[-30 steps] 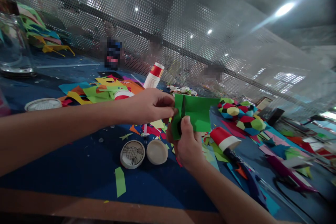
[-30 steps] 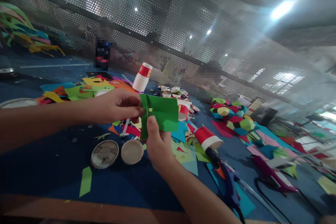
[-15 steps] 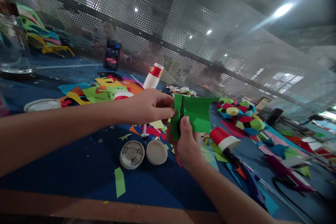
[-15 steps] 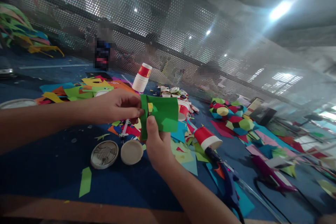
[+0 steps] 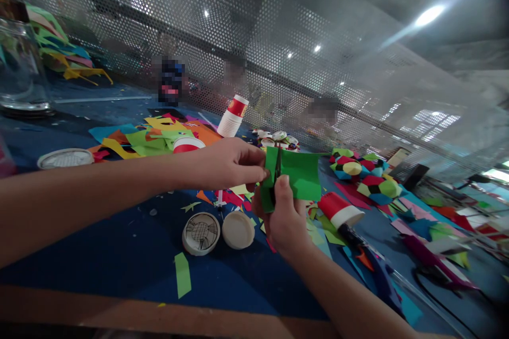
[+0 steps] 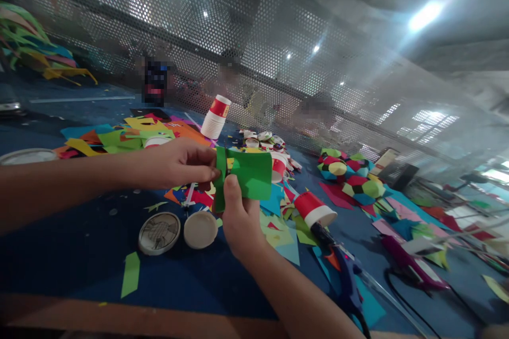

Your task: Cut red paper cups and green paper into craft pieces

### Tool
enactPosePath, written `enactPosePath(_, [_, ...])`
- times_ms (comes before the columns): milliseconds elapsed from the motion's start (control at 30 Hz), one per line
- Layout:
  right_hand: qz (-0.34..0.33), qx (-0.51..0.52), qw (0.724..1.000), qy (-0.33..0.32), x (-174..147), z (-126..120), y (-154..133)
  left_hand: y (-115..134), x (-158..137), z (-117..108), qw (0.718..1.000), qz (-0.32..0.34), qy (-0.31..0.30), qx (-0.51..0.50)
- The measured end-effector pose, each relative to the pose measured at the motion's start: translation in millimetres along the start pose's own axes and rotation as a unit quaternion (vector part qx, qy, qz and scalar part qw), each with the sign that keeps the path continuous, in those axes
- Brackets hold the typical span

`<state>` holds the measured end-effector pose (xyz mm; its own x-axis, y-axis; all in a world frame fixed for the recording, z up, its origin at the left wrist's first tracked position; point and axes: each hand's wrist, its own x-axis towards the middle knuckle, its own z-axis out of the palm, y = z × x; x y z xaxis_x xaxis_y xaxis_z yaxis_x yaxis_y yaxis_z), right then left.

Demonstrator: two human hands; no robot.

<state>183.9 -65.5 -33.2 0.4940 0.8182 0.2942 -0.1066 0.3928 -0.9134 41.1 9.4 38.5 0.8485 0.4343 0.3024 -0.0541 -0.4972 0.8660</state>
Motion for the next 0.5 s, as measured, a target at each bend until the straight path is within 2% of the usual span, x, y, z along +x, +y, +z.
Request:
enactPosePath(167, [0.001, -0.013, 1.0, -0.016, -0.4, 0.7, -1.7, 0.6, 1.5, 0.0, 1.0, -0.022, -0.005, 0.0])
enactPosePath(500, [-0.041, -0.051, 0.997, -0.035, 2.6, -0.3, 0.2, -0.7, 2.4, -0.7, 1.0, -0.025, 0.002, 0.002])
